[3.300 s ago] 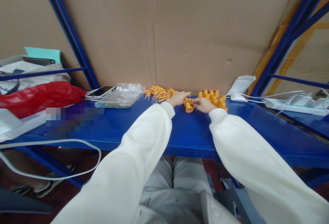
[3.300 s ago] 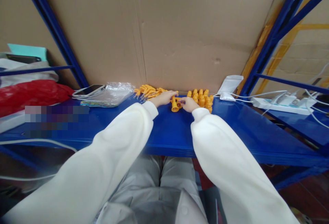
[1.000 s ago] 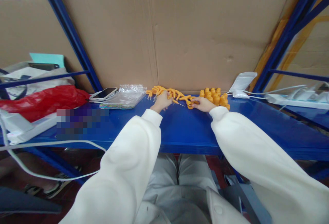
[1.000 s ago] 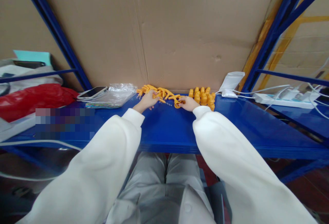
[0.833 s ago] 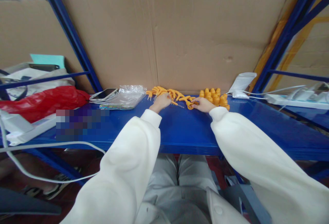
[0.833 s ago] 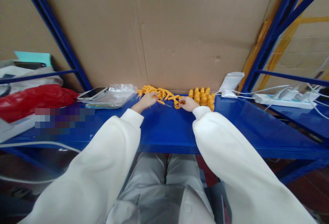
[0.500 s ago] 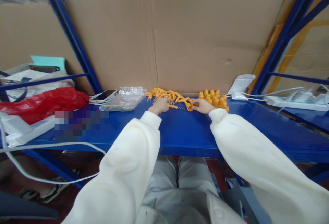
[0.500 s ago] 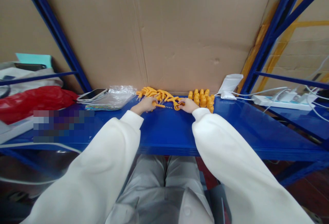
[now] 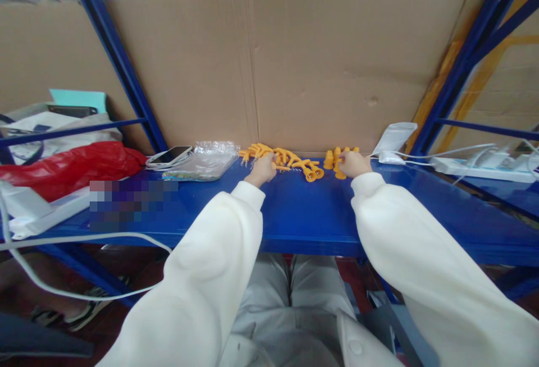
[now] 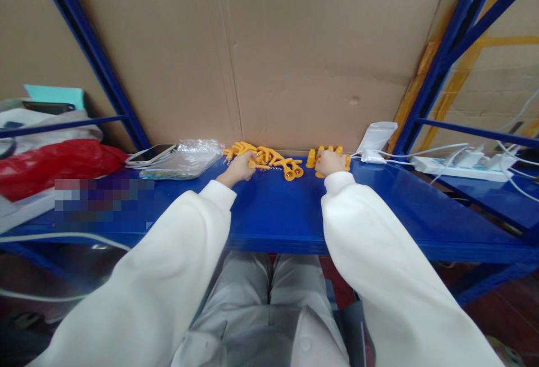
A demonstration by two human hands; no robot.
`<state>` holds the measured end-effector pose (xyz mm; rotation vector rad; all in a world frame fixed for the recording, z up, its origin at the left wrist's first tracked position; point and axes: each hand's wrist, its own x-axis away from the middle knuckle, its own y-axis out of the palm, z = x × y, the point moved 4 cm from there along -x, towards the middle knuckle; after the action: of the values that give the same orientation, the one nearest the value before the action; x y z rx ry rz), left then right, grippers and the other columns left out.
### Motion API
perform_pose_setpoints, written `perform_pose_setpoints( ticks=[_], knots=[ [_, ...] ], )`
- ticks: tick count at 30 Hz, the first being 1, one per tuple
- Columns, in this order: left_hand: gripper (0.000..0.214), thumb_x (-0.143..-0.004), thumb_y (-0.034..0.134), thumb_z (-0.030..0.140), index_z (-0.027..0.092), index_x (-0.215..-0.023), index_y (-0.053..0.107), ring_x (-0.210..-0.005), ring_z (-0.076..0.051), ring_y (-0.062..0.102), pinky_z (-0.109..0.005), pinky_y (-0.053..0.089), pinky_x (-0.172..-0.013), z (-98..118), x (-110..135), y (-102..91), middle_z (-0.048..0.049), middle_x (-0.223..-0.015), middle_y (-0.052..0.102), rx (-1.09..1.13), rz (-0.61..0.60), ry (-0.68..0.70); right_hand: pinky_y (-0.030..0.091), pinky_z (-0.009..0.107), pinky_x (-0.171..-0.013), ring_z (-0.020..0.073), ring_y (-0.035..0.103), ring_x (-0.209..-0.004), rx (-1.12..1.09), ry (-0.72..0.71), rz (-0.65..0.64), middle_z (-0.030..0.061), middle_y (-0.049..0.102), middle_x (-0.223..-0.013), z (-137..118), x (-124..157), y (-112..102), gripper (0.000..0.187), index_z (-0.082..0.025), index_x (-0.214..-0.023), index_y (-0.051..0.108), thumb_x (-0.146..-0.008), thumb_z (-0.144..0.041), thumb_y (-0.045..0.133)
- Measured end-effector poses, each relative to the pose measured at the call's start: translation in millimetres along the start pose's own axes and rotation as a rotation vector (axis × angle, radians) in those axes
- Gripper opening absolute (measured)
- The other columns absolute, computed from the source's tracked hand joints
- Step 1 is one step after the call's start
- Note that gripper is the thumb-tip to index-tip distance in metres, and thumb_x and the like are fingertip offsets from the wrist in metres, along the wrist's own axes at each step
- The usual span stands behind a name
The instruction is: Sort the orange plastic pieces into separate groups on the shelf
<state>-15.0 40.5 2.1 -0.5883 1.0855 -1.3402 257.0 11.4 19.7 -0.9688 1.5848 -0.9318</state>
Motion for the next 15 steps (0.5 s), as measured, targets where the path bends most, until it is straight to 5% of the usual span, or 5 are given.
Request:
perform_pose_setpoints(
  ticks=[7,15],
  knots=[
    [0.043,-0.079,0.060,0.003,0.014,-0.120,0.065,-0.100,-0.028,0.072,-0.036,0.054,-0.093,4.5,-1.5,-3.3,-0.0124,-0.100,0.075,-0.005,0.110,0.055,0.046,0.057,-0.104,0.0377,0.064,-0.120,-0.026,-0.143,-0.142,0.0141,0.072,-0.121,-0.8,-7.4,21.9,0.035,-0.023,-0.117,0.073,-0.082,-0.023,0.071],
    [0.027,-0.078,0.061,0.007,0.018,-0.102,0.065,-0.099,-0.024,0.069,-0.036,0.053,-0.095,9.8,-4.1,5.1,-0.0066,-0.102,0.074,0.145,0.189,0.315,0.052,0.050,-0.097,0.0374,0.068,-0.110,-0.168,-0.190,-0.171,0.0134,0.073,-0.108,1.0,-15.5,32.7,0.041,-0.020,-0.112,0.067,-0.072,-0.022,0.075]
  ],
)
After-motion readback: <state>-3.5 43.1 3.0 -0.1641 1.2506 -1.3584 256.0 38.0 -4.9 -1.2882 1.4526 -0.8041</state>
